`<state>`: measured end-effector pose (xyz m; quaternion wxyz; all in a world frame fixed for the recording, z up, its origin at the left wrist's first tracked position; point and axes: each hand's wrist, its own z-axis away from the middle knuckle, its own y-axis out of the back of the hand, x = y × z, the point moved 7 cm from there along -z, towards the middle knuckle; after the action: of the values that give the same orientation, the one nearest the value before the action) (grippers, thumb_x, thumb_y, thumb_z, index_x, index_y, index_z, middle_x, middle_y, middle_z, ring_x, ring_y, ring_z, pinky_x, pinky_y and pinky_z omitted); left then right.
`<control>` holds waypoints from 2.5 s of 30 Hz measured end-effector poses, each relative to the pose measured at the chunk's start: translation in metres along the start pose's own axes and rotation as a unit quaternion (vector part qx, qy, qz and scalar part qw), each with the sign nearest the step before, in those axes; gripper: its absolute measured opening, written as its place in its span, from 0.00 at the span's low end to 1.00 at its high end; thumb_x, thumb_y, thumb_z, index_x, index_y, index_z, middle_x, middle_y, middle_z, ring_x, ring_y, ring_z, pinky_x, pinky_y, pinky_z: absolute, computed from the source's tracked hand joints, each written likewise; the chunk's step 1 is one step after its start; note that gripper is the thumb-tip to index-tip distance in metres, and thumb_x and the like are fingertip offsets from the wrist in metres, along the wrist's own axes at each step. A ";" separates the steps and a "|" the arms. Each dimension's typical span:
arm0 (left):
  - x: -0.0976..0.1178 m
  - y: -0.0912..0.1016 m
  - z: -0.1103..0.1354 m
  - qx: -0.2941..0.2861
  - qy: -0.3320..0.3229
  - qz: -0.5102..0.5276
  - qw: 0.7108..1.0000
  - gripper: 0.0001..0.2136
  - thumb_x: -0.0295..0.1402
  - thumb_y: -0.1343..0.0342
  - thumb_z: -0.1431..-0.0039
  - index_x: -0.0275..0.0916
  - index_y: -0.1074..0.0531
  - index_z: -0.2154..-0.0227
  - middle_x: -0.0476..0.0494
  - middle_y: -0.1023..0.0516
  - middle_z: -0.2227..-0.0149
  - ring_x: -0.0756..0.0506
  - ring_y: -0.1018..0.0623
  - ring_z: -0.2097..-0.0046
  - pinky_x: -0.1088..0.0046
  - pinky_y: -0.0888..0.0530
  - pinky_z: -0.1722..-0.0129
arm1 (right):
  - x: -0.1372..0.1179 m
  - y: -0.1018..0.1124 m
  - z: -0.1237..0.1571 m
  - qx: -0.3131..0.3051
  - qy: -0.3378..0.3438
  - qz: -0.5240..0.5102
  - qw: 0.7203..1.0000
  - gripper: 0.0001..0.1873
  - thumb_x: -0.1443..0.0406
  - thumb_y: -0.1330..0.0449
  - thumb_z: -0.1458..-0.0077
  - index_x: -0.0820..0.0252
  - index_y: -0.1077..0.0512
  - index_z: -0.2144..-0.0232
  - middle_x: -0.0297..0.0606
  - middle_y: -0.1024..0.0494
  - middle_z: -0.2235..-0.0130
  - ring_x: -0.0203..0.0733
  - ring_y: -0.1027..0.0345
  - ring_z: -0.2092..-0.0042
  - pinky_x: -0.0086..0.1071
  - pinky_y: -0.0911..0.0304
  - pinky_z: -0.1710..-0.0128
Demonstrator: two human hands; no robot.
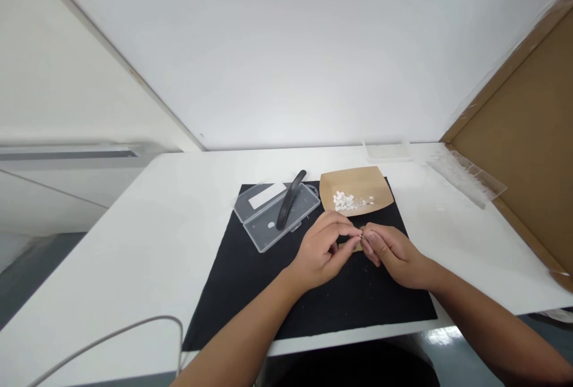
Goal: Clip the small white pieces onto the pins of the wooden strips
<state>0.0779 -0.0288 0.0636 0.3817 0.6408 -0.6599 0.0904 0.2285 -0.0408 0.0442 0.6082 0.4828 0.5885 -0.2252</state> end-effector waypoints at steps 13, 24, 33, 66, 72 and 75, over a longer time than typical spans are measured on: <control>0.001 0.001 -0.004 0.015 0.013 0.005 1.000 0.07 0.25 0.39 0.34 0.39 0.18 0.56 0.41 0.21 0.64 0.48 0.23 0.64 0.80 0.28 0.76 | 0.011 -0.011 0.003 -0.003 -0.048 -0.094 0.994 0.22 0.52 0.53 0.22 0.56 0.37 0.68 0.28 0.36 0.74 0.35 0.42 0.72 0.32 0.42 0.69; 0.005 0.002 -0.006 0.047 -0.004 -0.051 0.998 0.06 0.24 0.37 0.37 0.39 0.20 0.59 0.44 0.20 0.66 0.47 0.21 0.62 0.70 0.22 0.65 | 0.006 -0.002 -0.002 0.037 0.016 0.110 0.993 0.18 0.60 0.51 0.24 0.57 0.36 0.69 0.30 0.32 0.70 0.35 0.40 0.69 0.31 0.45 0.67; 0.010 0.002 -0.008 0.057 -0.058 -0.092 0.992 0.08 0.23 0.35 0.38 0.41 0.20 0.59 0.48 0.17 0.67 0.47 0.21 0.65 0.63 0.21 0.57 | 0.009 0.000 -0.002 0.062 -0.006 0.142 0.988 0.18 0.62 0.48 0.28 0.57 0.38 0.73 0.29 0.36 0.74 0.34 0.43 0.72 0.32 0.49 0.70; 0.010 0.001 -0.006 0.051 -0.090 -0.136 0.985 0.07 0.24 0.36 0.37 0.41 0.22 0.59 0.48 0.19 0.69 0.48 0.23 0.67 0.63 0.20 0.59 | 0.017 -0.003 0.000 0.061 -0.032 0.171 0.983 0.18 0.60 0.47 0.29 0.56 0.38 0.73 0.29 0.34 0.74 0.34 0.42 0.73 0.31 0.51 0.70; 0.013 -0.001 -0.005 0.055 -0.092 -0.157 0.982 0.06 0.23 0.36 0.38 0.40 0.24 0.62 0.49 0.21 0.71 0.48 0.23 0.68 0.64 0.20 0.60 | 0.017 -0.004 -0.002 0.055 -0.029 0.174 0.983 0.17 0.60 0.47 0.28 0.56 0.38 0.73 0.29 0.32 0.74 0.34 0.41 0.72 0.31 0.51 0.70; 0.014 -0.002 -0.005 0.055 -0.084 -0.178 0.979 0.06 0.23 0.37 0.38 0.41 0.25 0.65 0.48 0.22 0.71 0.47 0.23 0.67 0.65 0.20 0.62 | 0.018 -0.004 -0.002 0.055 -0.025 0.177 0.982 0.18 0.61 0.47 0.28 0.56 0.39 0.73 0.29 0.33 0.74 0.34 0.42 0.72 0.31 0.51 0.70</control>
<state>0.0832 -0.0370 0.0751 0.2988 0.7735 -0.5590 0.0026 0.2276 -0.0354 0.0269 0.6253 0.6067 0.4647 -0.1580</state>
